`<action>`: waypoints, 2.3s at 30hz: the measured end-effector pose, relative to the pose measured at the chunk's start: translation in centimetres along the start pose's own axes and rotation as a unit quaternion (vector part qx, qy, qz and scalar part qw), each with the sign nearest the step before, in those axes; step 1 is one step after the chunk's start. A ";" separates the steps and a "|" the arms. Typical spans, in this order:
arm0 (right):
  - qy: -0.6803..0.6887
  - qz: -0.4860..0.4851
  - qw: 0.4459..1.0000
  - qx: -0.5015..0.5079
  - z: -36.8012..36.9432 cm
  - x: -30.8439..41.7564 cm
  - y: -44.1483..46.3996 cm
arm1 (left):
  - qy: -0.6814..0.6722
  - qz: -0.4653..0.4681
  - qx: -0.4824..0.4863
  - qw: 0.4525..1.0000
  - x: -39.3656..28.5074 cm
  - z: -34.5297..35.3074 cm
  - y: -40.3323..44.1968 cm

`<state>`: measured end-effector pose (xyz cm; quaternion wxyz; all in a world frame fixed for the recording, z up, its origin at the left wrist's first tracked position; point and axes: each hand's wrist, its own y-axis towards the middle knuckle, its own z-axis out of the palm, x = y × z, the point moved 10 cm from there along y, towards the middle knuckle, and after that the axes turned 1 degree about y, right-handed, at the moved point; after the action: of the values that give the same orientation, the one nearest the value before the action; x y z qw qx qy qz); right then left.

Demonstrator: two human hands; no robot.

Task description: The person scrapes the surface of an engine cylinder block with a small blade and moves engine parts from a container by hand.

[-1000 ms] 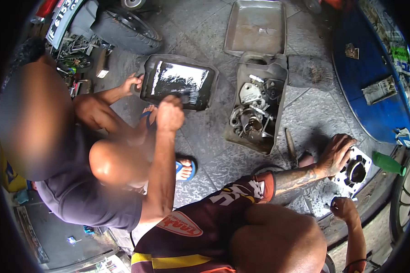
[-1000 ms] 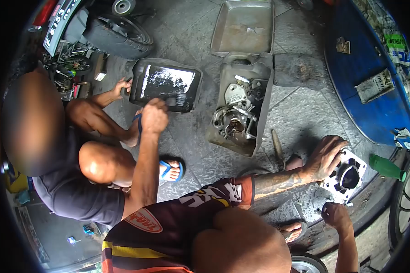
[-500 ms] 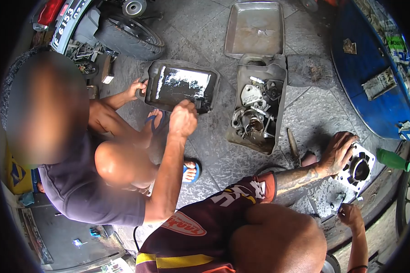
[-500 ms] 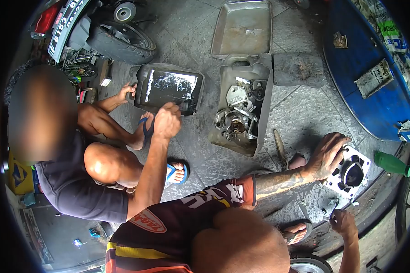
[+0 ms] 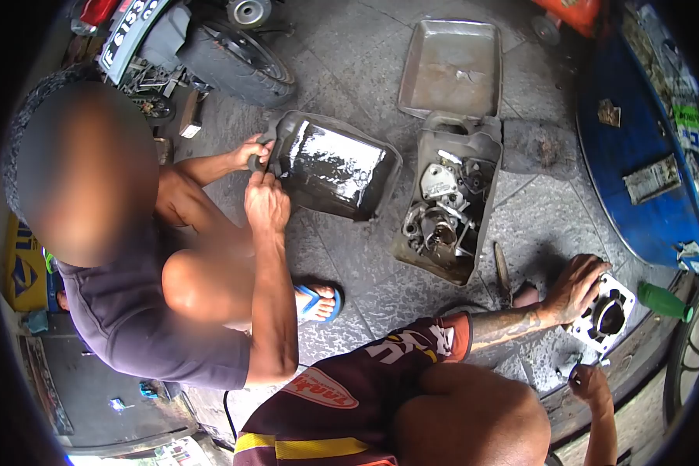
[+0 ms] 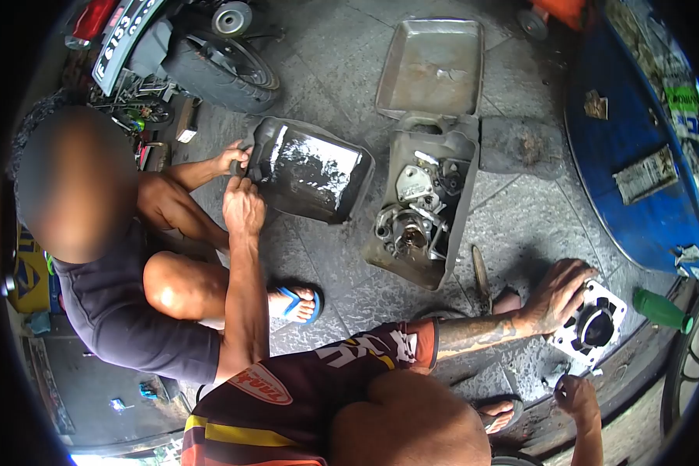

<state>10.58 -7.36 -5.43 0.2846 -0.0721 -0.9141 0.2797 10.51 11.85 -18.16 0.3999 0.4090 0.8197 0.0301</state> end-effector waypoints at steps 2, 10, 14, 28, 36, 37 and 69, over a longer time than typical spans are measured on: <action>0.007 0.004 1.000 0.009 -0.1 0.3 0.2 | -0.081 -0.019 -0.006 0.997 -1.2 -4.3 1.4; -0.009 0.018 0.999 0.025 -0.4 0.5 0.4 | -0.249 -0.040 -0.007 0.968 -6.7 -21.0 5.2; -0.006 0.021 0.999 0.028 -0.2 0.3 0.3 | -0.263 -0.038 0.001 0.964 -7.1 -22.0 5.6; -0.018 0.058 0.997 0.049 0.0 -0.6 0.3 | -0.259 -0.034 -0.001 0.965 -6.6 -20.9 5.5; -0.025 0.038 0.998 0.048 -0.1 -0.4 0.3 | -0.253 -0.007 -0.035 0.967 -6.9 -21.8 5.6; -0.027 0.040 0.998 0.050 0.0 -0.6 0.2 | -0.250 -0.001 -0.046 0.967 -7.1 -22.1 5.7; 0.033 0.031 0.999 0.006 -1.6 2.8 0.5 | 0.383 -0.290 0.054 0.876 10.5 -46.5 -4.6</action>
<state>9.14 -5.41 -3.29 0.3062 -0.1078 -0.8997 0.2916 -27.68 28.98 5.02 0.0228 0.1309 0.9909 0.0228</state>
